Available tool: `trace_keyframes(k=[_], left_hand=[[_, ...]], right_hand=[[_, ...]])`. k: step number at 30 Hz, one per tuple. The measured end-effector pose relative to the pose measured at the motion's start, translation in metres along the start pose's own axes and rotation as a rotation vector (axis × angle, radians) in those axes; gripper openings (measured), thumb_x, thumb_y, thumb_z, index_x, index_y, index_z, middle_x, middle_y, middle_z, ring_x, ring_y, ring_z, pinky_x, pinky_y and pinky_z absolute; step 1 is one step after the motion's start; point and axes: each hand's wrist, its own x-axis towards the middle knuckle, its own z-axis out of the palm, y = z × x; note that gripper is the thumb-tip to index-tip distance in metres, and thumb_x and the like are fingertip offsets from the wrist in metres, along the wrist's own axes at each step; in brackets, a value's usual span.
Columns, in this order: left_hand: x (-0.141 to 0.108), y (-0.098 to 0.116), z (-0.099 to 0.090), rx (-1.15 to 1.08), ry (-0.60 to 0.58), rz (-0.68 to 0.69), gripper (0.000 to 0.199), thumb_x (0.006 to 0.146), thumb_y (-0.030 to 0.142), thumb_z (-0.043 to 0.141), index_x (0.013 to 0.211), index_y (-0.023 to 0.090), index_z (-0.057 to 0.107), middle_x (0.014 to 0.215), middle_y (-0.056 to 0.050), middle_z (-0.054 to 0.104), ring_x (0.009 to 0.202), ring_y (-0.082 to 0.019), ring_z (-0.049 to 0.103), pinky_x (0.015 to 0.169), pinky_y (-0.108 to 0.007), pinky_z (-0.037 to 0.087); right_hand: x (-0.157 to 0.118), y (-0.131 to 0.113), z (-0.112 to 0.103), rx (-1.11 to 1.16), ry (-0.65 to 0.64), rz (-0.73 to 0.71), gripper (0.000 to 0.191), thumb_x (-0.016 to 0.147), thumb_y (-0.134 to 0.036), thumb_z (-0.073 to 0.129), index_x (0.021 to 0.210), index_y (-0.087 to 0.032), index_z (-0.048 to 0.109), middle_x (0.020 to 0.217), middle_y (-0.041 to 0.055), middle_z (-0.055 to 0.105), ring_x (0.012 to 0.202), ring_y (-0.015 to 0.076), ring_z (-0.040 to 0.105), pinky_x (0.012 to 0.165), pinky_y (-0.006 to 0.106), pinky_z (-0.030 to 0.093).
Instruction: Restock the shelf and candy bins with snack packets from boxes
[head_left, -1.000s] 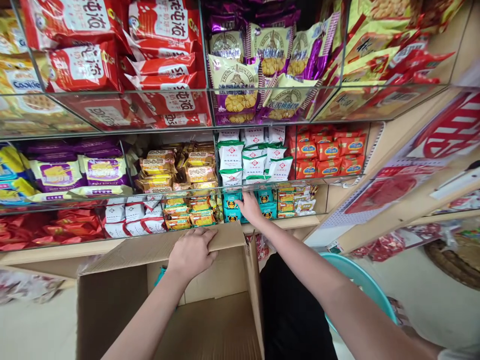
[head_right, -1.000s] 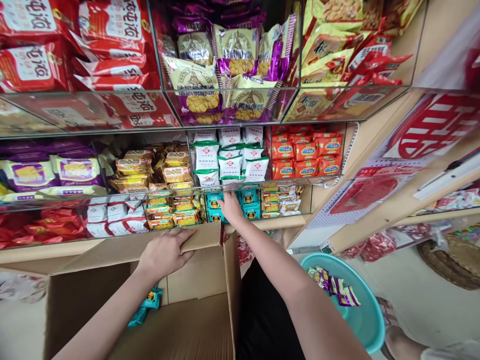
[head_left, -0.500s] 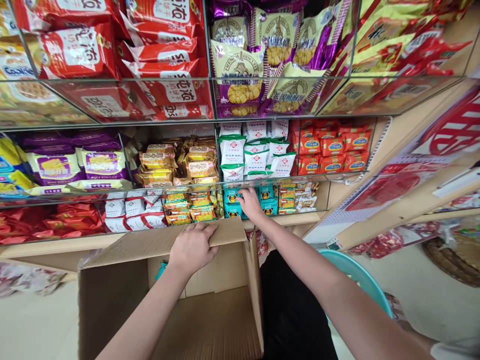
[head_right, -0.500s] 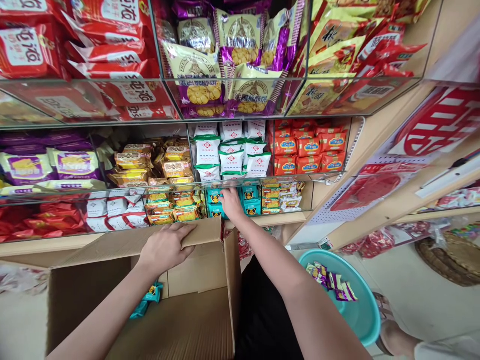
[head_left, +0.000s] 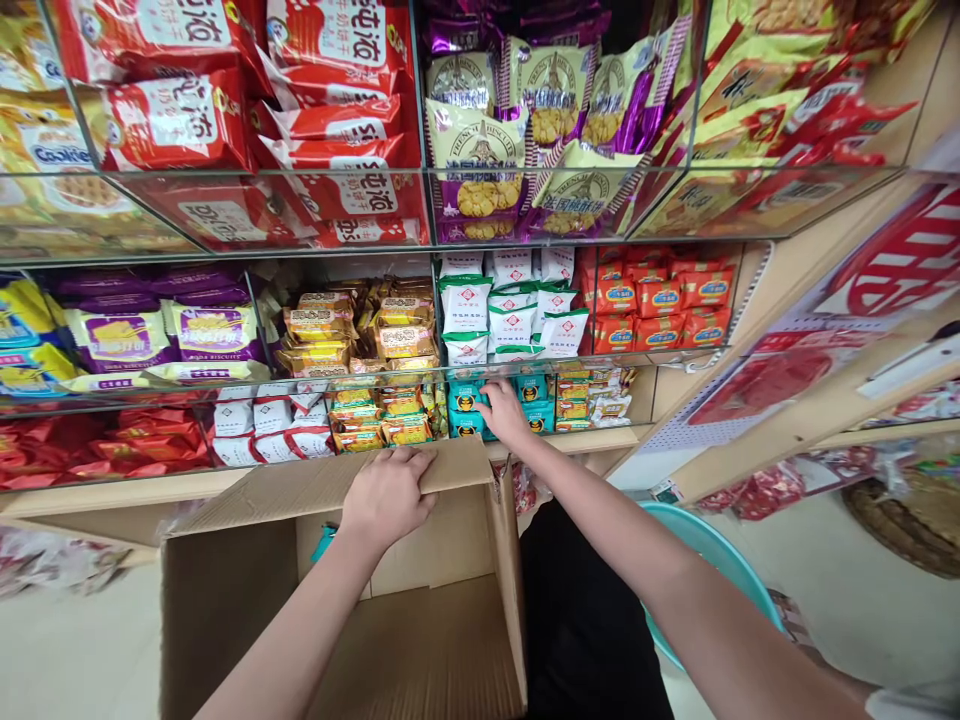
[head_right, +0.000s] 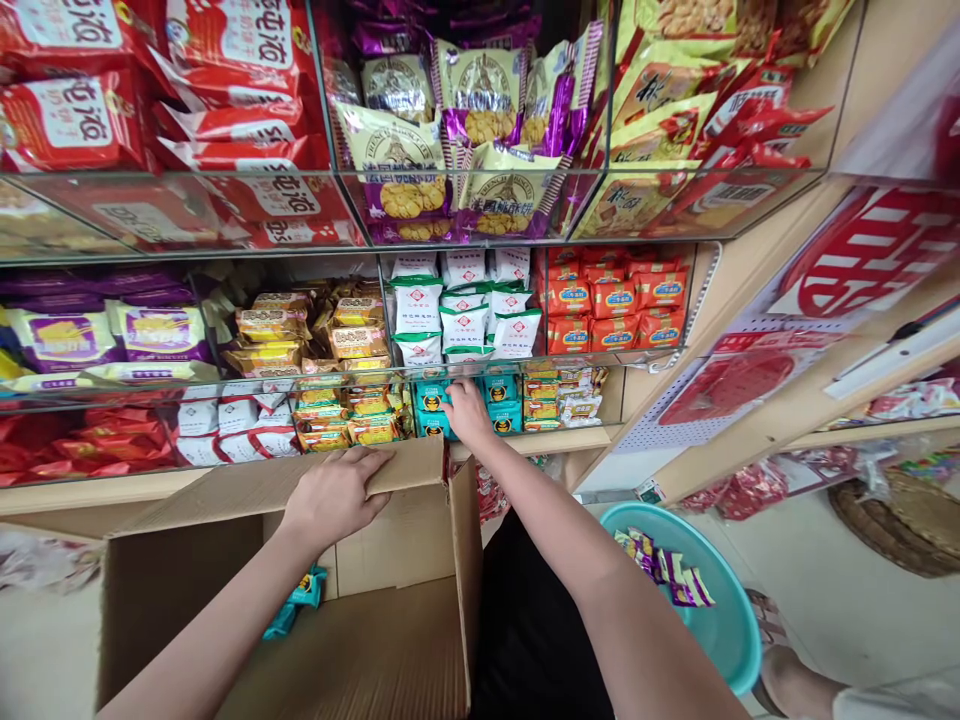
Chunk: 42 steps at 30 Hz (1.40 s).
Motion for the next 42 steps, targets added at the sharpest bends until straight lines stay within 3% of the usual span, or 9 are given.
trace_keyframes(k=[8, 13, 16, 19, 22, 26, 32, 36, 42], left_hand=[[-0.001, -0.004, -0.004, -0.152, 0.028, 0.099, 0.051, 0.066, 0.030, 0.053, 0.117, 0.025, 0.049, 0.114, -0.006, 0.055, 0.099, -0.025, 0.050, 0.084, -0.038, 0.040], [-0.040, -0.016, -0.006, -0.479, 0.284, 0.046, 0.026, 0.077, 0.024, 0.040, 0.092, 0.019, 0.060, 0.086, -0.004, 0.062, 0.081, -0.015, 0.056, 0.076, -0.028, 0.044], [-0.079, -0.030, 0.026, -0.503, 0.417, 0.010, 0.023, 0.080, 0.026, 0.037, 0.071, 0.018, 0.057, 0.067, -0.004, 0.058, 0.066, -0.014, 0.055, 0.068, -0.027, 0.045], [-0.099, -0.060, 0.085, -0.436, 0.195, 0.098, 0.022, 0.080, 0.024, 0.038, 0.089, 0.019, 0.058, 0.084, -0.006, 0.061, 0.085, -0.017, 0.056, 0.078, -0.029, 0.045], [-0.093, -0.094, 0.143, -0.235, 0.067, -0.043, 0.043, 0.078, 0.016, 0.035, 0.120, 0.014, 0.044, 0.128, -0.012, 0.043, 0.117, -0.022, 0.039, 0.095, -0.035, 0.035], [-0.078, -0.116, 0.177, -0.013, -0.092, -0.261, 0.058, 0.076, 0.006, 0.028, 0.133, 0.015, 0.025, 0.139, -0.008, 0.029, 0.128, -0.025, 0.020, 0.096, -0.043, 0.031], [-0.078, -0.122, 0.165, 0.151, -0.213, -0.318, 0.050, 0.078, 0.009, 0.028, 0.124, 0.020, 0.043, 0.120, -0.012, 0.048, 0.106, -0.027, 0.043, 0.084, -0.042, 0.035], [-0.082, -0.135, 0.158, 0.153, -0.169, -0.256, 0.035, 0.079, 0.018, 0.033, 0.103, 0.020, 0.059, 0.119, -0.011, 0.050, 0.115, -0.029, 0.036, 0.089, -0.044, 0.031], [-0.095, -0.105, 0.133, -0.442, -0.089, -0.144, 0.034, 0.078, 0.043, 0.040, 0.100, 0.021, 0.053, 0.092, -0.006, 0.065, 0.087, -0.021, 0.060, 0.079, -0.031, 0.045]], right_hand=[[-0.040, -0.032, -0.034, 0.346, 0.134, 0.096, 0.025, 0.083, -0.037, 0.043, 0.080, -0.017, 0.058, 0.095, 0.0094, 0.052, 0.094, 0.0190, 0.051, 0.078, 0.033, 0.044], [-0.093, -0.074, -0.070, 0.365, -0.178, -0.252, 0.033, 0.078, -0.036, 0.052, 0.108, -0.022, 0.053, 0.114, 0.0074, 0.051, 0.110, 0.0223, 0.041, 0.092, 0.040, 0.035], [-0.110, -0.081, -0.063, 0.240, -0.172, -0.279, 0.037, 0.079, -0.026, 0.050, 0.116, -0.022, 0.048, 0.117, 0.0082, 0.049, 0.112, 0.0231, 0.038, 0.095, 0.043, 0.031], [-0.111, -0.083, -0.051, 0.199, -0.085, -0.218, 0.037, 0.078, -0.018, 0.048, 0.115, -0.022, 0.049, 0.114, 0.0081, 0.049, 0.110, 0.0226, 0.039, 0.095, 0.043, 0.032], [-0.106, -0.083, -0.048, 0.181, -0.063, -0.204, 0.038, 0.076, -0.014, 0.048, 0.113, -0.021, 0.050, 0.113, 0.0073, 0.049, 0.109, 0.0216, 0.039, 0.094, 0.040, 0.033], [-0.104, -0.085, -0.052, 0.170, -0.070, -0.206, 0.040, 0.075, -0.011, 0.047, 0.114, -0.021, 0.050, 0.114, 0.0068, 0.049, 0.108, 0.0205, 0.039, 0.094, 0.039, 0.033], [-0.105, -0.086, -0.052, 0.178, -0.058, -0.178, 0.042, 0.074, -0.009, 0.046, 0.113, -0.023, 0.050, 0.113, 0.0057, 0.049, 0.107, 0.0203, 0.039, 0.092, 0.039, 0.034], [-0.105, -0.086, -0.051, 0.183, -0.046, -0.191, 0.041, 0.074, -0.009, 0.045, 0.112, -0.022, 0.051, 0.113, 0.0057, 0.049, 0.107, 0.0198, 0.039, 0.093, 0.038, 0.034], [-0.103, -0.080, -0.049, 0.195, -0.036, -0.199, 0.037, 0.077, -0.012, 0.045, 0.113, -0.022, 0.051, 0.113, 0.0059, 0.050, 0.107, 0.0192, 0.040, 0.092, 0.037, 0.035]])
